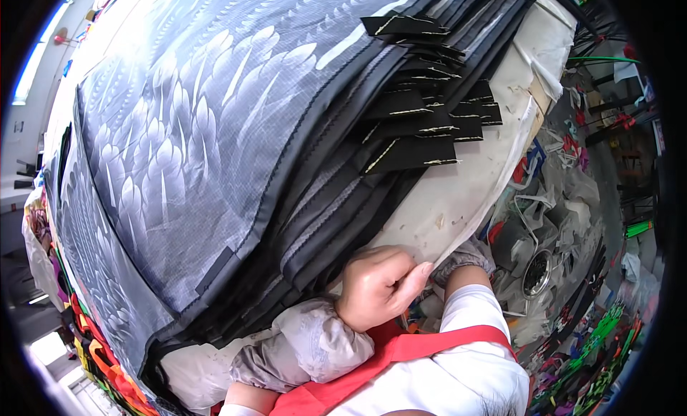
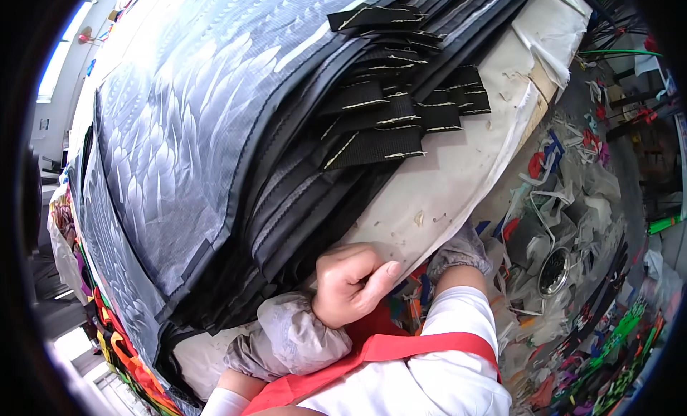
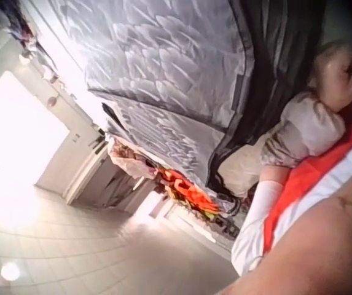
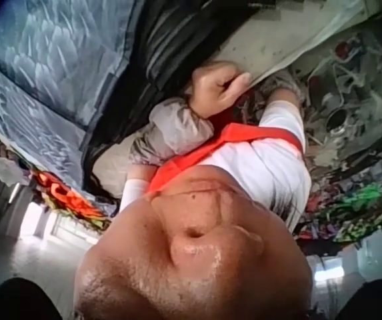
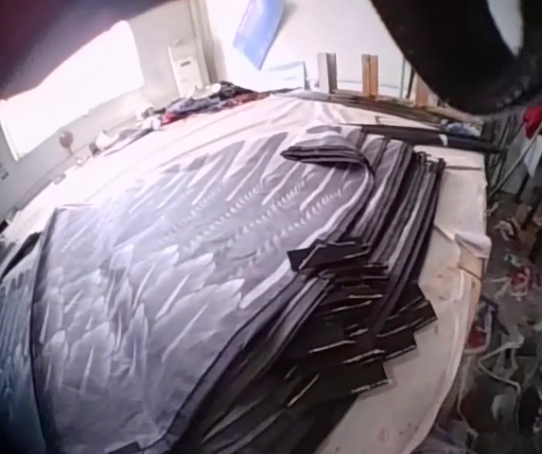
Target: Untying a bundle of printed fabric pieces, spreading them out, and trimming the edges of individual pieces using scissors.
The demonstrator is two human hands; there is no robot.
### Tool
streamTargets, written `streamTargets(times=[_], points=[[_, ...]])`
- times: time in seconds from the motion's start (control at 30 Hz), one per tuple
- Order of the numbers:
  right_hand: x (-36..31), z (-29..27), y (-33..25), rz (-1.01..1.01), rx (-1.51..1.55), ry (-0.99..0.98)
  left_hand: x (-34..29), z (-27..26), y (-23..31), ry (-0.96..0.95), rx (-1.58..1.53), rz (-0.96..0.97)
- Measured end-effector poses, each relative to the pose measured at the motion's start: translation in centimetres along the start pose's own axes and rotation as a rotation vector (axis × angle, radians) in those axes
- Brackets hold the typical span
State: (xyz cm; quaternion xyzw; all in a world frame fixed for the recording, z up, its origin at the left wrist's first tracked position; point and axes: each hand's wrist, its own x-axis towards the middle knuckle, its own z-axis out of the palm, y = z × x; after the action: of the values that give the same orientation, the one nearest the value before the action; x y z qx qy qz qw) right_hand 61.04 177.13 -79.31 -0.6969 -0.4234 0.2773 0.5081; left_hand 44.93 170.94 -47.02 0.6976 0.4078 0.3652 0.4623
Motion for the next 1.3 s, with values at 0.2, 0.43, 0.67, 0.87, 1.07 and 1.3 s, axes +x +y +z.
streamTargets(times=[0.2, 0.43, 0.67, 0.87, 1.07, 1.3], points=[[-1.9, -2.0, 0.7, 0.052, 0.034, 0.055, -0.3, -0.4, -0.3, -0.010, -0.056, 0.014], [-3.7, -8.0, 0.1, 0.100, 0.068, 0.188, -0.9, -0.9, -0.4, -0.007, -0.127, 0.019], [-7.0, -19.8, -3.6, 0.496, 0.644, 0.513, -2.1, -0.1, -1.0, -0.010, -0.155, -0.011], [-11.2, -28.4, -8.9, 0.232, 1.354, 0.728, -2.8, 0.0, -1.8, -0.010, -0.148, -0.056], [-10.8, -27.1, -16.0, 0.119, 1.653, 0.024, -9.2, -4.7, 0.4, -0.195, -0.301, -0.148], [-7.7, -27.7, -26.2, -0.078, 1.571, -0.328, -26.9, -15.5, 0.8, 0.291, -0.476, -0.640]])
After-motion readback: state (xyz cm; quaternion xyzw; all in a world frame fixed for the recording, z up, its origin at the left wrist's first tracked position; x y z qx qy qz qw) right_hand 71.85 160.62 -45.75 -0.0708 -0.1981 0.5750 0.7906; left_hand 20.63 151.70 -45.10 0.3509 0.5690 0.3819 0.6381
